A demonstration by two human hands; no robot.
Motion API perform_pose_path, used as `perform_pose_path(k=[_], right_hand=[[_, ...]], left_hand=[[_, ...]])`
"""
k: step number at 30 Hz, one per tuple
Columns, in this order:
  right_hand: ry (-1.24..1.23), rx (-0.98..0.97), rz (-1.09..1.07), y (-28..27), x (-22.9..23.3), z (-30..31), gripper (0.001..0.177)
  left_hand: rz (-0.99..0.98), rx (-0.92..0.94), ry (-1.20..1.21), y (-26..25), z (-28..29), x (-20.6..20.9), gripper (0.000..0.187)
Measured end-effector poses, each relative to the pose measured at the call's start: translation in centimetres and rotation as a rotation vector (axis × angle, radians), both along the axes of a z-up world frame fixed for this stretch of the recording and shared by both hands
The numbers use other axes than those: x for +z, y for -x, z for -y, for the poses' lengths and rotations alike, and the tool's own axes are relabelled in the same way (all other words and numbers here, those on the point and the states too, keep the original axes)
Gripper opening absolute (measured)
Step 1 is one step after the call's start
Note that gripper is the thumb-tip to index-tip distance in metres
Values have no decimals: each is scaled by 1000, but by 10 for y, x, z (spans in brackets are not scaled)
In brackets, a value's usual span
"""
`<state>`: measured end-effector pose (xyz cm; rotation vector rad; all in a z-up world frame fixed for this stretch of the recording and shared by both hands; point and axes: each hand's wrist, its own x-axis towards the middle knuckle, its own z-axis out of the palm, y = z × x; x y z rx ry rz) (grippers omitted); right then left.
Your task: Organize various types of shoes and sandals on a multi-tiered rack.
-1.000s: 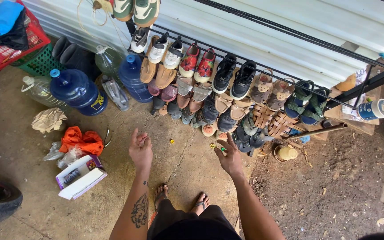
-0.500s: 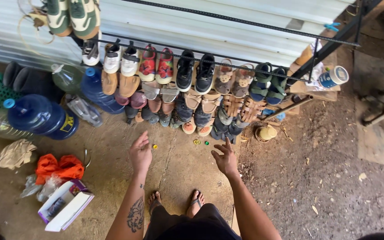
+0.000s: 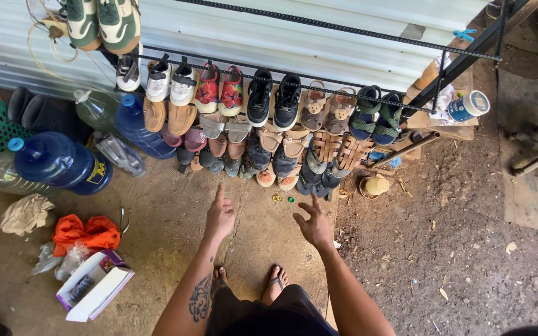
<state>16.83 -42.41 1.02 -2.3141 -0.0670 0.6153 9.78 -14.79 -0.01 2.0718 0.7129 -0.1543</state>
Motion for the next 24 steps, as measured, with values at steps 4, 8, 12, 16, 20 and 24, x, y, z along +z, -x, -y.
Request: perform_pose_path(k=[4,8,12,16,20,24], right_hand=[[-73,164,78,4,-13,-9,53],[-152,272,66,8,-29,-22,54],[-112,326,-55,14,-37,-31,50],[-96,275,-4,15,-43,-30,50],[-93,181,66,11,-62,-22,55],[-30,78,-35,6,-38,-24,58]], left_hand=[[-33,89,-1,15,-19,-4,100],[-87,233,27,29,-34,6,102],[-190,333,85,36,-31,57,97],[-220,358,133,37,-24,61,106],[-127,142,62,38,-33,-2,65],[-85,79,81,26,-28,-14,51]])
